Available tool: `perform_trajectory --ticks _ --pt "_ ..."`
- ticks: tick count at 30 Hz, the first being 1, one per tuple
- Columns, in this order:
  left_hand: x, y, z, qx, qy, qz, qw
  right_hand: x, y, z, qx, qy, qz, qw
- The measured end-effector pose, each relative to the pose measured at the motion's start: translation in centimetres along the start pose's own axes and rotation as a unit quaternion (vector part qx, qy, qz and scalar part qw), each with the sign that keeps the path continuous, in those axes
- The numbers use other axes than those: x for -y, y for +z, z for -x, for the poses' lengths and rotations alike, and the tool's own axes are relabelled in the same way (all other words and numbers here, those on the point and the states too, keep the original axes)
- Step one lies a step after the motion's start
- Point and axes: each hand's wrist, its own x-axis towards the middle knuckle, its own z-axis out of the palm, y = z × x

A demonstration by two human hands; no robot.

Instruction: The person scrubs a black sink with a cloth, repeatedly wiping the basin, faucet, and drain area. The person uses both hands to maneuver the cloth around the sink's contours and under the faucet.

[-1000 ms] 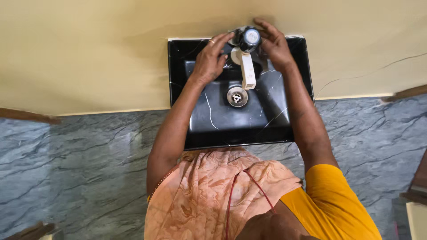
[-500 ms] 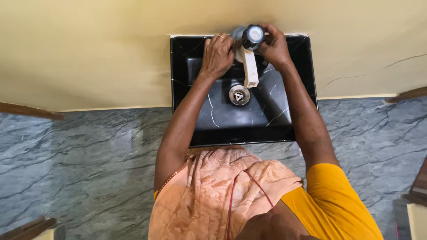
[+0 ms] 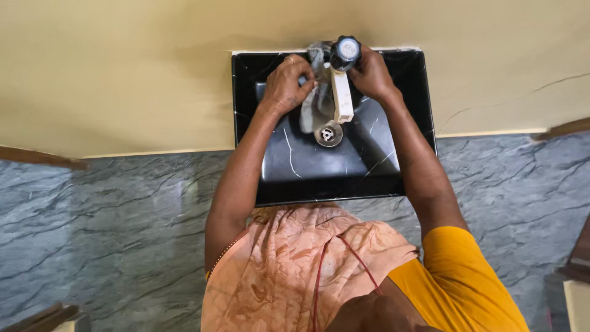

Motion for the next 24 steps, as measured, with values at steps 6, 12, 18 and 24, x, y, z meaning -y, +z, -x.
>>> perform_trajectory --ticks 6,12,18,24 --pt "0.0 0.7 -0.6 -0.092 0.026 0.008 0.995 -1.0 -1.5 -0.3 -0.115 -0.067 0.243 0.961" --pt "-0.4 1.3 -0.3 -0.021 0.049 -0.097 0.994 -0.1 -3.6 -0.2 -0.154 0.002 0.332 0.930" --pt "1.1 1.7 -1.0 -0.048 -0.086 -0.036 0.994 2.2 -2.2 0.4 -0.090 -0.199 0.190 0.957" --pt "1.9 0.8 -1.1 -0.097 0.024 0.053 0.994 0.8 -1.2 -0.1 -0.047 -0.076 0.277 0.957"
